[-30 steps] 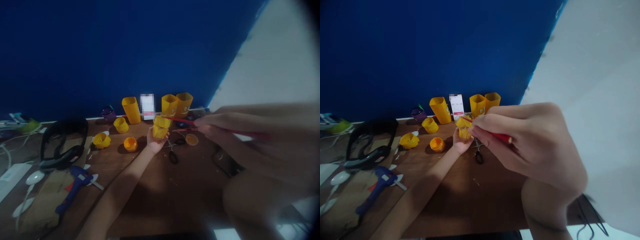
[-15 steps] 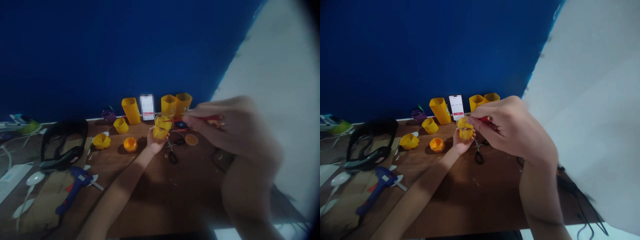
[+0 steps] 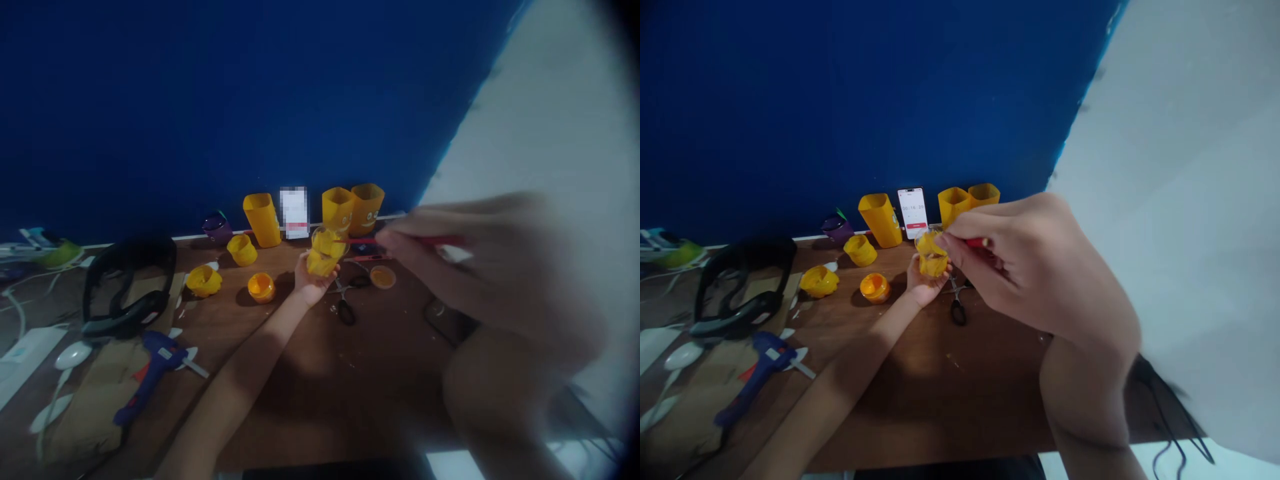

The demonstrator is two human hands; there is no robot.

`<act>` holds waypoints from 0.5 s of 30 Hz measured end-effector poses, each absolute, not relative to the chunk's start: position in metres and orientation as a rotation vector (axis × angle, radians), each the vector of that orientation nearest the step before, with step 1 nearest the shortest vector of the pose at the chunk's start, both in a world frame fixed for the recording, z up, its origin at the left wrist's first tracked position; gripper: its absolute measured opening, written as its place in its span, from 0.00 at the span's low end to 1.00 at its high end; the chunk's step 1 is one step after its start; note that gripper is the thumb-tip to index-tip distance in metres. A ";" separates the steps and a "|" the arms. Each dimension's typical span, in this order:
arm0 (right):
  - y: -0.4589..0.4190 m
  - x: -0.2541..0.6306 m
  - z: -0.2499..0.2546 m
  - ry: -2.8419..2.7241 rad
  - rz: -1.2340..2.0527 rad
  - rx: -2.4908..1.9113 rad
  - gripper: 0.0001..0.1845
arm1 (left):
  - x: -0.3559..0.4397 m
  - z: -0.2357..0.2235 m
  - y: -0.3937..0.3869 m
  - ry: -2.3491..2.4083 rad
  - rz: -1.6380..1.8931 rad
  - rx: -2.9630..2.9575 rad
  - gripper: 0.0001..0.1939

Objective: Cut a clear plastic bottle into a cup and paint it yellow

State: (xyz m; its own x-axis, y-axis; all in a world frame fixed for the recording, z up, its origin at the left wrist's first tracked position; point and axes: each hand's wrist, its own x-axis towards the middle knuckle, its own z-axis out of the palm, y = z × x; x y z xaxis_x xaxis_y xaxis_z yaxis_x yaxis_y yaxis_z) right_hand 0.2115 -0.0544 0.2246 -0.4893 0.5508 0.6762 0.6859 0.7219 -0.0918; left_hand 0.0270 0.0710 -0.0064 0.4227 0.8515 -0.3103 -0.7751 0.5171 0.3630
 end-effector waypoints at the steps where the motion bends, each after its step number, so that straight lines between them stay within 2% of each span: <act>1: -0.053 0.211 0.224 -2.209 -0.239 -0.929 0.16 | 0.027 -0.006 0.070 0.492 1.022 0.175 0.25; 4: -0.056 0.212 0.224 -2.112 -0.231 -0.925 0.14 | 0.027 -0.004 0.070 0.475 1.017 0.178 0.25; 10: -0.070 0.212 0.234 -2.063 -0.189 -1.150 0.16 | 0.024 -0.002 0.070 0.461 1.003 0.161 0.24; 15: -0.063 0.210 0.228 -2.179 -0.099 -1.036 0.18 | 0.026 0.000 0.068 0.468 1.021 0.169 0.21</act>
